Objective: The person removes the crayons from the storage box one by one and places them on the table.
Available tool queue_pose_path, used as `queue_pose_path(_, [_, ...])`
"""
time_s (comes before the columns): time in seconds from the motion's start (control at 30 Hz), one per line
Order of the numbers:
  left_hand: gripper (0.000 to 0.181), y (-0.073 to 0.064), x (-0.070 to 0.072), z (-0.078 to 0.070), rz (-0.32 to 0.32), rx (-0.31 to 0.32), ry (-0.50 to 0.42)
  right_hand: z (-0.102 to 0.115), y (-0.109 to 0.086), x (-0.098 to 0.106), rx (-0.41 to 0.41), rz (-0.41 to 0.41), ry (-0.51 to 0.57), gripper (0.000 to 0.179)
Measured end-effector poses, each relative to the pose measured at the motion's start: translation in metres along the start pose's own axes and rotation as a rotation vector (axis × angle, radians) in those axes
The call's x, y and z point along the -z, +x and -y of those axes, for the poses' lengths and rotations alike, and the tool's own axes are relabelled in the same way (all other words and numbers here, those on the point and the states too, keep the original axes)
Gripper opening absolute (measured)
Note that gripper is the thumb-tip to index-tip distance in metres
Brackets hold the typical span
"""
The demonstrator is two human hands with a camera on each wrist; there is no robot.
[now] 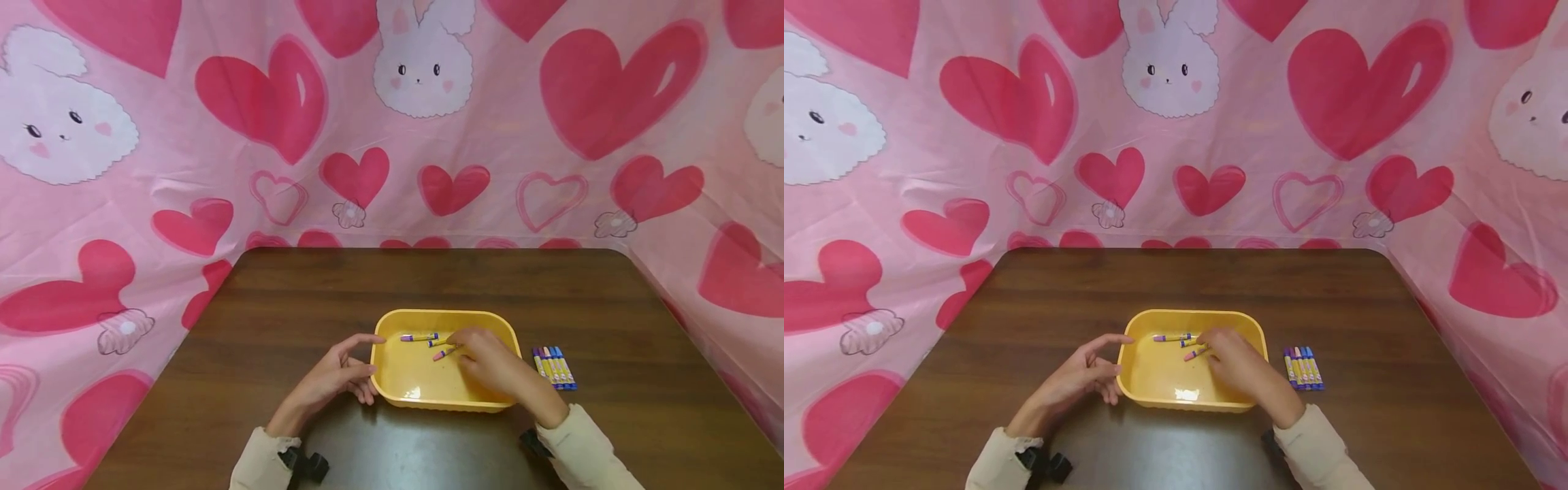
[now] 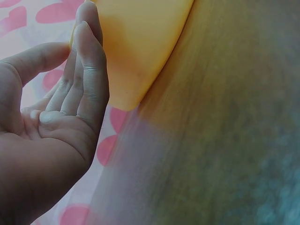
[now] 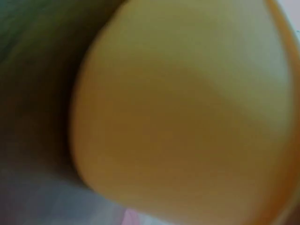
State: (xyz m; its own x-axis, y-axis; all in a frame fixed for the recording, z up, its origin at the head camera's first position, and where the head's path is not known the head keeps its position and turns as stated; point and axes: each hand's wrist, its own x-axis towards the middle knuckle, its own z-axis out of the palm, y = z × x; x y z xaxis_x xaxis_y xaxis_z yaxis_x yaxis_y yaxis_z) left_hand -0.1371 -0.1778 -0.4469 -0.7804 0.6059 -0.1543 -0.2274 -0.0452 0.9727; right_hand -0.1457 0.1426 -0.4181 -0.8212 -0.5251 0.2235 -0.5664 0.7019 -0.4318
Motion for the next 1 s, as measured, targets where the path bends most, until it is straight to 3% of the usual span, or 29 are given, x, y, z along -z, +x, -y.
queue_pose_path(0.1, [0.056, -0.001, 0.0, 0.0, -0.005, 0.001, 0.003, 0.0, 0.0, -0.01, 0.0, -0.001, -0.018, 0.018])
queue_pose_path(0.23, [0.057, -0.001, 0.0, 0.0, -0.001, 0.0, 0.007, 0.001, -0.002, -0.018, -0.023, -0.062, -0.089, 0.017])
queue_pose_path(0.5, [0.058, 0.0, 0.0, 0.0, 0.005, -0.015, 0.01, 0.0, -0.002, -0.021, -0.049, -0.143, -0.213, 0.021])
queue_pose_path(0.6, [0.058, 0.0, 0.001, 0.0, 0.006, -0.015, 0.007, -0.002, -0.002, -0.021, -0.028, -0.14, -0.224, 0.023])
queue_pose_path(0.8, [0.057, 0.0, 0.001, 0.0, 0.004, -0.018, 0.006, 0.0, 0.0, -0.022, -0.046, -0.045, -0.181, 0.02])
queue_pose_path(1.0, [0.059, 0.0, 0.001, -0.001, -0.004, -0.004, 0.014, 0.001, 0.001, -0.023, -0.069, -0.061, -0.107, 0.016])
